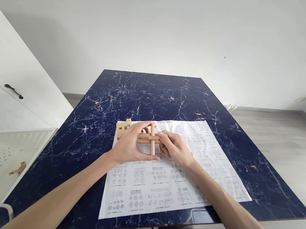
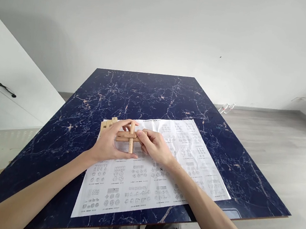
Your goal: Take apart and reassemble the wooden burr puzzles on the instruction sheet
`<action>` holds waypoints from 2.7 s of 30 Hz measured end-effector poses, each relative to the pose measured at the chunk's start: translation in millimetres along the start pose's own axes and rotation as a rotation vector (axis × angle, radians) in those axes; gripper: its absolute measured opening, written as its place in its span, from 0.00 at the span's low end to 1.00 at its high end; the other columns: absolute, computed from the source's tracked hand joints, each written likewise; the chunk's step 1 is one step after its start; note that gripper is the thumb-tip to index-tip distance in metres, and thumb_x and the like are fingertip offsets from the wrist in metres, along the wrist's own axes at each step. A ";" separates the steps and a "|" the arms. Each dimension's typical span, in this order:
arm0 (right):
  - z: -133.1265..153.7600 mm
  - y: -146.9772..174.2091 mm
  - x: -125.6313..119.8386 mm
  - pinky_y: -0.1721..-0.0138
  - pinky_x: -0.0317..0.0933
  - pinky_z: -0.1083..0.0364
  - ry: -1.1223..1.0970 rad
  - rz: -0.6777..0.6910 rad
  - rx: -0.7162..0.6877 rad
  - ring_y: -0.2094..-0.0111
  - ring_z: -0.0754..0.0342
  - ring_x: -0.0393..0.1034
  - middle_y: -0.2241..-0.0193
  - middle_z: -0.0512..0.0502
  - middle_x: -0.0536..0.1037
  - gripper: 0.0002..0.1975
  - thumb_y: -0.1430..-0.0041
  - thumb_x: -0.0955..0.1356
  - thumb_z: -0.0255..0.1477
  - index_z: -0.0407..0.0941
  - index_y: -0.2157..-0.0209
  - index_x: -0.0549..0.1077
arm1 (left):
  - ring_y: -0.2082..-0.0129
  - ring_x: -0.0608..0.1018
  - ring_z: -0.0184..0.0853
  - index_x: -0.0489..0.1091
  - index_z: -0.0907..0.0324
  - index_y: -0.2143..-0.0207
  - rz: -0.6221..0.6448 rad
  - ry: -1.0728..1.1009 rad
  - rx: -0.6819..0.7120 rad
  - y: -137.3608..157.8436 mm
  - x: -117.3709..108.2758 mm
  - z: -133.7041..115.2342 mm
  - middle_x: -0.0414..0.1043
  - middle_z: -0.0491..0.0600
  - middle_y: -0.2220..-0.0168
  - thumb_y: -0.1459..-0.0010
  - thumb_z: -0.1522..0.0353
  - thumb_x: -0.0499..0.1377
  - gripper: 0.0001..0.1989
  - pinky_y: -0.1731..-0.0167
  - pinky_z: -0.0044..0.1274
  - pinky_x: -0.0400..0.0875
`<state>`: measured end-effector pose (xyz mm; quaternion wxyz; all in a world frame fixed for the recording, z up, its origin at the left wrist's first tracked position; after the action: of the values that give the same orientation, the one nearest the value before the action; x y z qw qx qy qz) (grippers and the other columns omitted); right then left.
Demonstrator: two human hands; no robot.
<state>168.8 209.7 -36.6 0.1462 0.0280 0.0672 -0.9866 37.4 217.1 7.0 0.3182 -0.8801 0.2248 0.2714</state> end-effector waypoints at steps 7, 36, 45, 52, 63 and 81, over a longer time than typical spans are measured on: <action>3.2 -0.4 -0.1 0.78 0.53 0.55 0.007 -0.002 0.002 0.82 0.59 0.56 0.83 0.56 0.63 0.29 0.27 0.65 0.53 0.48 0.75 0.63 | 0.41 0.78 0.53 0.59 0.47 0.31 0.007 -0.017 -0.014 1.3 1.1 0.7 0.73 0.57 0.37 0.52 0.45 0.77 0.52 0.42 0.48 0.76; 4.5 -1.5 -1.9 0.77 0.53 0.55 0.018 -0.001 -0.004 0.82 0.59 0.57 0.83 0.56 0.64 0.28 0.26 0.65 0.51 0.47 0.75 0.64 | 0.41 0.78 0.54 0.57 0.47 0.30 0.026 -0.052 -0.026 1.4 3.2 3.0 0.71 0.57 0.36 0.49 0.44 0.74 0.51 0.43 0.47 0.77; 3.8 -1.7 -3.3 0.77 0.52 0.55 0.021 -0.003 -0.007 0.82 0.60 0.57 0.83 0.56 0.65 0.28 0.25 0.65 0.50 0.47 0.75 0.64 | 0.41 0.78 0.54 0.58 0.47 0.30 0.024 -0.050 -0.038 0.9 2.6 4.0 0.71 0.57 0.35 0.50 0.45 0.75 0.51 0.43 0.47 0.77; 2.5 -1.9 -3.1 0.77 0.53 0.55 0.020 -0.003 -0.003 0.82 0.59 0.58 0.83 0.56 0.65 0.27 0.25 0.65 0.49 0.47 0.75 0.64 | 0.41 0.78 0.54 0.58 0.47 0.30 0.025 -0.046 -0.037 1.2 3.6 4.8 0.72 0.57 0.36 0.50 0.46 0.76 0.51 0.44 0.47 0.77; 3.0 -2.0 -2.1 0.76 0.54 0.56 0.028 0.012 -0.011 0.81 0.59 0.58 0.83 0.56 0.64 0.28 0.25 0.65 0.50 0.47 0.75 0.64 | 0.40 0.78 0.54 0.57 0.47 0.30 0.031 -0.033 -0.049 1.6 3.4 3.7 0.71 0.57 0.35 0.49 0.46 0.75 0.51 0.43 0.48 0.76; 2.7 -3.5 6.2 0.74 0.54 0.54 -0.014 0.086 0.043 0.81 0.58 0.59 0.83 0.56 0.64 0.28 0.26 0.63 0.52 0.48 0.75 0.62 | 0.42 0.78 0.54 0.59 0.48 0.32 0.025 0.022 -0.113 1.7 2.9 9.1 0.72 0.57 0.37 0.53 0.47 0.78 0.52 0.42 0.48 0.76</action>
<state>161.8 210.8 -33.9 0.1881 0.0273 0.0437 -0.9808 35.6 221.5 -1.5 0.2621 -0.8966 0.2239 0.2778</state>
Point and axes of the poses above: each hand's wrist, its own y-axis away from the middle knuckle, its own x-axis out of the palm, z = x × y, the point moved 10 cm from there along -y, towards the middle knuckle
